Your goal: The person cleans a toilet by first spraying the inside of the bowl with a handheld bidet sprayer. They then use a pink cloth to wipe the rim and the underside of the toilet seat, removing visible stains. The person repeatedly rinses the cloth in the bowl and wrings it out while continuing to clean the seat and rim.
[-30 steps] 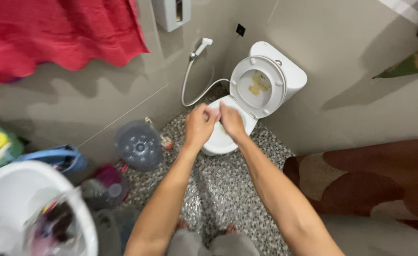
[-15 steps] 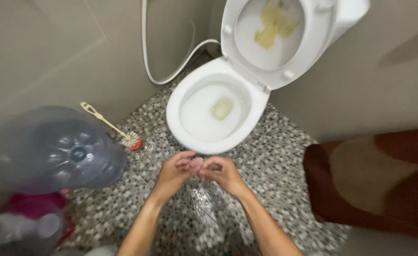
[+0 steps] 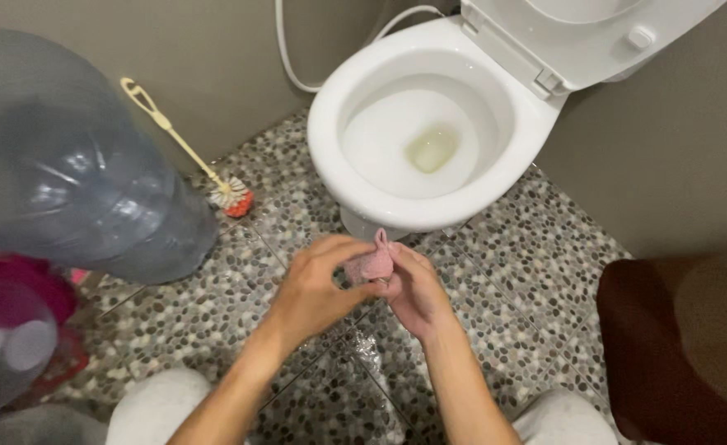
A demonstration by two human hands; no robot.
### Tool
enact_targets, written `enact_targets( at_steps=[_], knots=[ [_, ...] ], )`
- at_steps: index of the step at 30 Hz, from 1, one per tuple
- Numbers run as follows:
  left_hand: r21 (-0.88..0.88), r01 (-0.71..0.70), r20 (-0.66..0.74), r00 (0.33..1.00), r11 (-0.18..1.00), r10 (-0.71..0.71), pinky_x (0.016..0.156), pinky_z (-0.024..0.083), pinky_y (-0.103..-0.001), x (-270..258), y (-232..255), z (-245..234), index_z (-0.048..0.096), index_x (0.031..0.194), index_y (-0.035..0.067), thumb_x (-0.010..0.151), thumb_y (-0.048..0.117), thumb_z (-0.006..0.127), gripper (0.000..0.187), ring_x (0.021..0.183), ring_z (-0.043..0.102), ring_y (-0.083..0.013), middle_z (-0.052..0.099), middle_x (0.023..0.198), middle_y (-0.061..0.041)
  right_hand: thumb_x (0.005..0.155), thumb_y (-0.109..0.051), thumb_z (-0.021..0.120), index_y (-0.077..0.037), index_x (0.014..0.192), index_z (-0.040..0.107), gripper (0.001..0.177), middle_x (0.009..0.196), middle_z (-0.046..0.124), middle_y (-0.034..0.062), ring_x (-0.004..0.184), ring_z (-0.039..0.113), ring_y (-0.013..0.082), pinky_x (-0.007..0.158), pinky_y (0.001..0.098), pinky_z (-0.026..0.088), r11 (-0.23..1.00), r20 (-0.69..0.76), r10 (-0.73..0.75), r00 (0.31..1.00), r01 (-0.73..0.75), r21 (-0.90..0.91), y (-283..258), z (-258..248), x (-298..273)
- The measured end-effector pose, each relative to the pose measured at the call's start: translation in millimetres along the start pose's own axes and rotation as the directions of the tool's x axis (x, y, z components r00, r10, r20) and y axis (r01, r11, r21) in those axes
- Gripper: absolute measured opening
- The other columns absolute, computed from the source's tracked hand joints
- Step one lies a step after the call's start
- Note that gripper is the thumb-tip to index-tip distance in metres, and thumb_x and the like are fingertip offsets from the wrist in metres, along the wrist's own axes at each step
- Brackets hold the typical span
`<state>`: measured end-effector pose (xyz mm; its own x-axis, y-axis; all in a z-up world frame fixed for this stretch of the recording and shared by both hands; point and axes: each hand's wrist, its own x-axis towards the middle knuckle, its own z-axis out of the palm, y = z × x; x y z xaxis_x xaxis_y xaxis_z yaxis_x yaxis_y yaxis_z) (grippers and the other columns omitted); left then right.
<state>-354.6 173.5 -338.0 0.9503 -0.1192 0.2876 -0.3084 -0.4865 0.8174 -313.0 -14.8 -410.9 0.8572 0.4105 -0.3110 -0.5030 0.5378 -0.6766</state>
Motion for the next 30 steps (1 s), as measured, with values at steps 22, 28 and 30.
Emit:
enact_targets(
  at_steps=[22,28,30],
  knots=[
    [0.122,0.280,0.613,0.734,0.952,-0.294,0.064,0.049,-0.037,94.6,71.5,60.8,0.065,0.112,0.007,0.098,0.024,0.061,0.022,0.070,0.058,-0.0181,0.072,0.084,-0.010,0.082,-0.024,0.086,0.003,0.151,0.042,0.086,0.136,0.062,0.0143,0.123,0.063,0.0236,0.107,0.0400,0.053,0.977,0.266,-0.159,0.951,0.113,0.182,-25.0,-92.0,-38.3],
    [0.096,-0.034,0.220,0.975,0.995,0.012,0.070,0.057,-0.033,100.1,43.2,78.5,0.071,0.111,0.007,0.094,0.020,0.067,0.022,0.083,0.067,-0.0188,0.073,0.103,-0.009,0.104,-0.008,0.065,0.006,0.115,0.061,0.018,0.103,0.072,0.0205,0.094,0.075,0.0289,0.083,0.0422,0.065,0.981,0.255,-0.177,0.951,0.150,0.121,-18.9,-141.0,-16.7],
    [0.147,0.010,0.135,0.990,0.989,-0.030,0.074,0.058,-0.033,87.1,35.6,59.9,0.072,0.111,0.006,0.096,0.018,0.065,0.020,0.087,0.070,-0.0190,0.073,0.107,-0.010,0.102,-0.008,0.056,0.003,0.122,0.062,0.023,0.109,0.073,0.0162,0.098,0.074,0.0240,0.085,0.0377,0.063,0.961,-0.045,-0.273,0.961,0.275,0.030,-34.0,-136.1,-13.5]
  ],
)
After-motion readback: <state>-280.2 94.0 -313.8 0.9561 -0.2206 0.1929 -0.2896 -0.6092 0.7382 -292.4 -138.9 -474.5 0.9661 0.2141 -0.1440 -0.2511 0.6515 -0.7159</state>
